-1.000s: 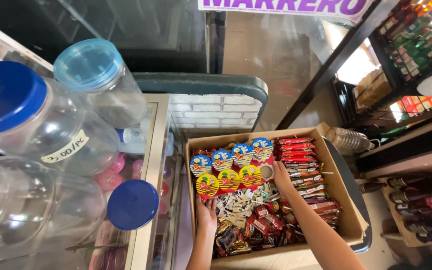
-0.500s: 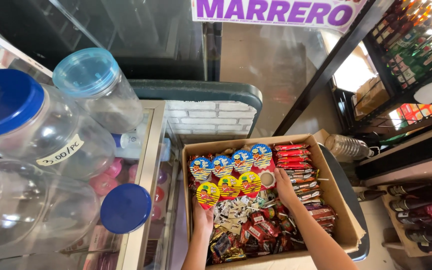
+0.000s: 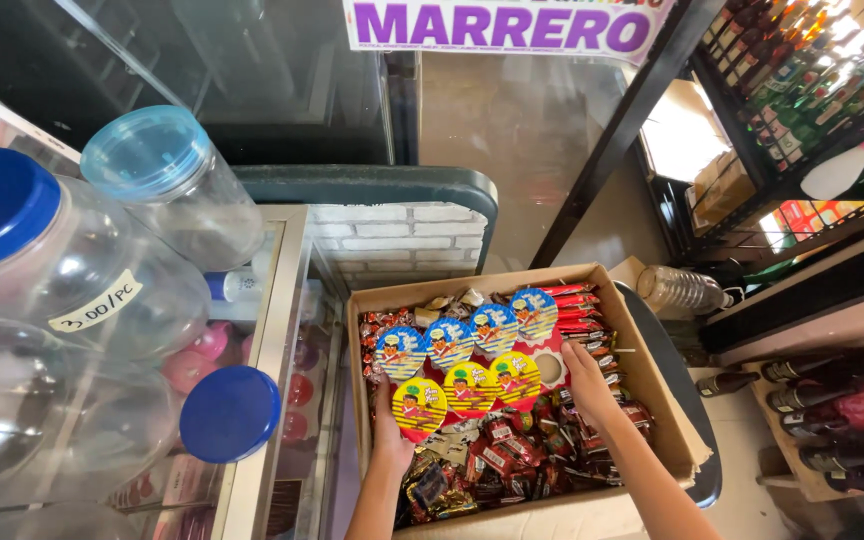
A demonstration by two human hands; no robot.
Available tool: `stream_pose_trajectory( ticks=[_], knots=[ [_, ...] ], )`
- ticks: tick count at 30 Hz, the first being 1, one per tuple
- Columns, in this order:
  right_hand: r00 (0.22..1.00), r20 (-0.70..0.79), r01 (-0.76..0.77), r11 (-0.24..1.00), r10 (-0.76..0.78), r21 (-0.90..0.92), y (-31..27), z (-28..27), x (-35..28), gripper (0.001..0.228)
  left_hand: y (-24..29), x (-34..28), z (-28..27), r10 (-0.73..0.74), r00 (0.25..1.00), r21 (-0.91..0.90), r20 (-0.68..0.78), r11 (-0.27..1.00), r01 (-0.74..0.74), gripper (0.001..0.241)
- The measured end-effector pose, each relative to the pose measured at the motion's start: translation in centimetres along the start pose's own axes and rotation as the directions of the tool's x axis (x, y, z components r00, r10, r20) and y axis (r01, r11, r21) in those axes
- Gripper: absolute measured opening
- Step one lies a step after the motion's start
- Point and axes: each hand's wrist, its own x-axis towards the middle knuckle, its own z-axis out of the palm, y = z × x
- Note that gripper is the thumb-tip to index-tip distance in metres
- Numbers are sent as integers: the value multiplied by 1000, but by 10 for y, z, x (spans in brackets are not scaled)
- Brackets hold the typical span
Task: Organize various chocolates and snacks from a bulk box into display trays and sections on a store counter.
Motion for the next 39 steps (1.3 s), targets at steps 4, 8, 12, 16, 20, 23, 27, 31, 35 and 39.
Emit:
stream_pose_trajectory(
  ticks=[4, 8, 12, 16, 20, 23, 27, 31, 35, 39],
  knots=[
    [998, 58, 16, 999, -18, 44, -6, -10, -26, 40, -2, -7, -3, -104, 990, -29, 93, 994, 108, 56],
    [995, -59, -82, 993, 78, -84, -14, -20, -47, 49, 5, -28, 2, -201, 977, -23, 74, 979, 204, 57],
    [990, -55, -130, 992, 130, -5, -31, -26, -64, 56, -2, -44, -6, -170, 978, -38, 122, 984, 176, 57],
    [977, 38, -202, 973, 208, -115, -59, -26, -85, 65, -15, -67, -12, -119, 984, -97, 135, 986, 133, 56],
    [991, 131, 27, 964, 8, -263, -55, -46, -80, 68, -29, -112, -5, -86, 989, -100, 118, 990, 98, 55],
    [973, 230, 21, 983, 22, -183, -60, -54, -91, 66, -49, -149, -4, -47, 981, -193, 186, 978, 83, 54],
    [932, 359, 167, 937, -48, -306, -60, -71, -103, 61, -91, -190, -17, 6, 995, -254, 104, 967, 21, 56],
    [865, 499, 166, 970, -57, -176, -72, -80, -148, 55, -152, -246, -37, 194, 981, -328, 0, 927, -183, 45],
    [805, 591, 220, 950, -49, -221, -67, -84, -172, 51, -189, -303, -52, 319, 931, -312, -176, 879, -360, 38],
    [693, 721, 237, 944, 1, -229, -58, -78, -196, 51, -217, -358, -66, 368, 904, -432, -219, 794, -428, 39]
  ],
)
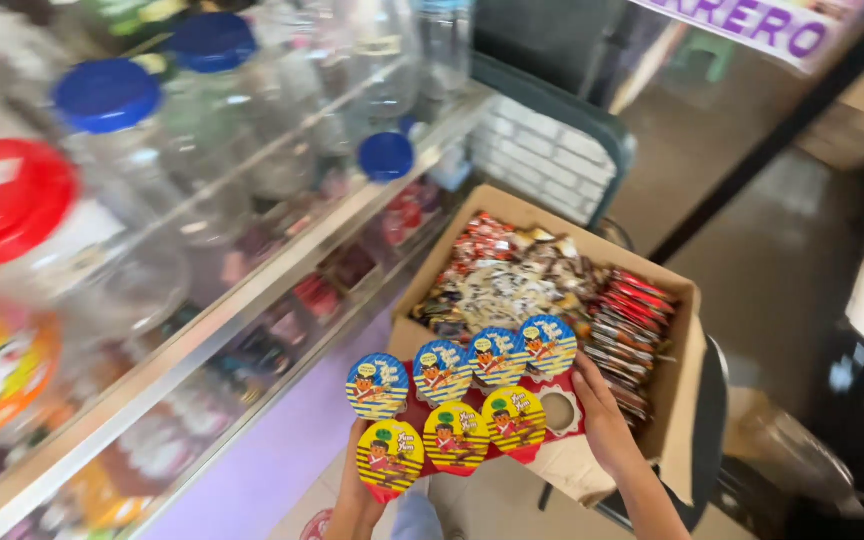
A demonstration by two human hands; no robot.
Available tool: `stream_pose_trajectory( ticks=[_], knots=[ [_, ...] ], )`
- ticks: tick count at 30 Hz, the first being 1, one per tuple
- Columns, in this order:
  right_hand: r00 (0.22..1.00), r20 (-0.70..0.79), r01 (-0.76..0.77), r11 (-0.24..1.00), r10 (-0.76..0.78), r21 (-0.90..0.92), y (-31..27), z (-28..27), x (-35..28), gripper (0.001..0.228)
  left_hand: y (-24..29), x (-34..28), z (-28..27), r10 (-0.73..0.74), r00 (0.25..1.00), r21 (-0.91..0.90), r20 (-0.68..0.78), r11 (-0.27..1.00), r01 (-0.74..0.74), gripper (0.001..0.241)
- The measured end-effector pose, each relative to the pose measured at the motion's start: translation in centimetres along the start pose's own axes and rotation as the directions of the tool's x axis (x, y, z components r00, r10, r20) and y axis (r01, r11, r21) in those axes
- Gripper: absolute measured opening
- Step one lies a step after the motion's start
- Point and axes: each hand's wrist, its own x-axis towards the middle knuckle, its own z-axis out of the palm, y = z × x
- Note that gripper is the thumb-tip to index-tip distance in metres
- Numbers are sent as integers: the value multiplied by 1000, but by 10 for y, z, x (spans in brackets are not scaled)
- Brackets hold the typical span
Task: Organize various chocolates and snacks from a bulk box into display trays and sections on a store counter.
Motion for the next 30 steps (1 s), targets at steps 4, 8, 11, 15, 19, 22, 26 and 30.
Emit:
stream_pose_trajectory(
  ticks=[4, 8, 11, 15, 19, 22, 26, 30],
  knots=[
    [995, 84, -50, 999, 49, 9, 0, 38, -3, 52, 20, -56, -11, 101, 987, -30, -122, 994, -105, 40],
    [981, 179, -86, 996, 80, 30, -1, 82, -11, 53, 35, -115, -25, 173, 957, -60, -231, 980, -192, 44],
    [958, 261, -124, 992, 121, -5, -5, 119, -24, 52, 46, -162, -35, 236, 936, -67, -261, 963, -261, 49],
    [898, 435, 83, 996, -67, -17, -22, 175, -57, 52, 60, -224, -50, 349, 869, -64, -351, 917, -394, 48],
    [858, 496, -186, 981, 132, 61, -26, 223, -103, 49, 71, -291, -78, 478, 869, -182, 128, 873, -453, 57],
    [830, 548, -158, 986, 102, 55, -13, 248, -138, 48, 77, -337, -93, 537, 838, -185, 95, 837, -515, 54],
    [816, 570, -164, 984, 94, 73, 11, 277, -197, 48, 75, -390, -155, 491, 761, -30, -423, 832, -554, 55],
    [809, 563, -227, 973, 165, 40, 25, 310, -261, 48, 84, -459, -179, 495, 758, -39, -425, 826, -562, 58]
  ],
)
